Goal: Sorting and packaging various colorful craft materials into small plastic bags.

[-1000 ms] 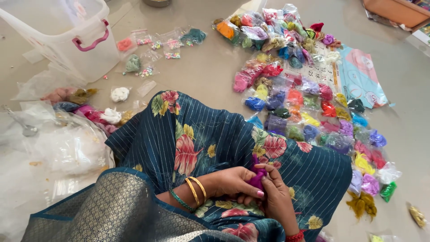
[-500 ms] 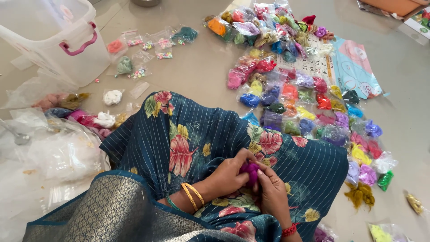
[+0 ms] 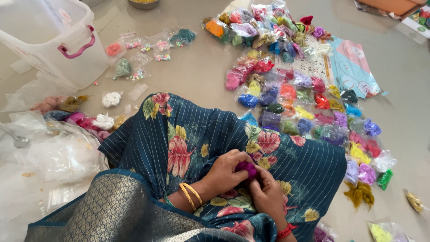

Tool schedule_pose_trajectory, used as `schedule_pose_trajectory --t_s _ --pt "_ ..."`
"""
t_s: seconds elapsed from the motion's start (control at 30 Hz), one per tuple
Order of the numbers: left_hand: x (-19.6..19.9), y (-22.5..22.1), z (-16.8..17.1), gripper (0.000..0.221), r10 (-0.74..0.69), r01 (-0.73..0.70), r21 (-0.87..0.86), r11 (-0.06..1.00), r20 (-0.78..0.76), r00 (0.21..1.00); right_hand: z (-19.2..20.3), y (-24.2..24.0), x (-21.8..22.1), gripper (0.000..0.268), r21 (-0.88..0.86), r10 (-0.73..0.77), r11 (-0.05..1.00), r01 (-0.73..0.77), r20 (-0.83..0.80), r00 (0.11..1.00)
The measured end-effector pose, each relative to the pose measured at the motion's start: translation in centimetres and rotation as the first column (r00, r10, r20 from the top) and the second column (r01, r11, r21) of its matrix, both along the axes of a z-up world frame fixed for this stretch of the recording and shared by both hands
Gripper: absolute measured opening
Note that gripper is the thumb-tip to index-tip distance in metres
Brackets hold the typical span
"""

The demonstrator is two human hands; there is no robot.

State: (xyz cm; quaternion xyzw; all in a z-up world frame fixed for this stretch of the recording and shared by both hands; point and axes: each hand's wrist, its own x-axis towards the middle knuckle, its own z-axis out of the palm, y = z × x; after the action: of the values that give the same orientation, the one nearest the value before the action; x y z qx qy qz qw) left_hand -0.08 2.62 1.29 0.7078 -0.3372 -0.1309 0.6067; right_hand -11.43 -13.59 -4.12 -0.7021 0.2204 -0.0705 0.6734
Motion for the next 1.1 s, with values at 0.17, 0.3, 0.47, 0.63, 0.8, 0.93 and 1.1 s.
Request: schedule_pose_trajectory --t_s 0.17,0.3,0.47,0.63,0.8,0.93,1.1 --pt "-0.2 0.0 -0.4 0.024 0.043 -0.042 -0.031 0.999 0.018 0.999 4.0 2.0 0.5 0.049 -0.070 0.074 0.995 -0.071 0.050 0.996" --pt "0.1 -0.4 -1.0 0.026 0.056 -0.051 -0.091 0.995 0.049 0.997 4.5 1.9 0.9 0.039 -0.070 0.045 0.997 -0.043 0.024 0.999" --pt "0.1 -0.5 -1.2 0.022 0.019 -0.026 -0.085 0.996 -0.077 0.997 4.3 1.3 0.7 0.033 -0.060 -0.001 0.998 0.003 0.028 1.000" --pt "0.3 -0.7 -2.1 0.021 0.017 -0.025 -0.102 0.995 -0.074 0.997 4.5 1.4 1.0 0.032 -0.055 -0.039 0.998 0.040 0.031 0.999" --pt "0.7 -0.9 -2.7 0.018 -0.102 0.038 -0.153 0.988 -0.432 0.896 6.7 2.4 1.8 0.030 0.053 -0.029 0.998 0.026 0.063 0.998" --pt "1.0 -1.7 -5.4 0.019 -0.178 0.053 -0.250 0.967 -0.508 0.843 5.4 1.3 1.4 0.027 0.084 -0.065 0.995 0.059 0.078 0.995" --pt "1.5 -1.8 -6.0 0.017 -0.205 0.096 -0.185 0.978 -0.776 0.596 5.9 1.3 1.2 0.020 0.220 -0.113 0.969 0.115 -0.025 0.993"
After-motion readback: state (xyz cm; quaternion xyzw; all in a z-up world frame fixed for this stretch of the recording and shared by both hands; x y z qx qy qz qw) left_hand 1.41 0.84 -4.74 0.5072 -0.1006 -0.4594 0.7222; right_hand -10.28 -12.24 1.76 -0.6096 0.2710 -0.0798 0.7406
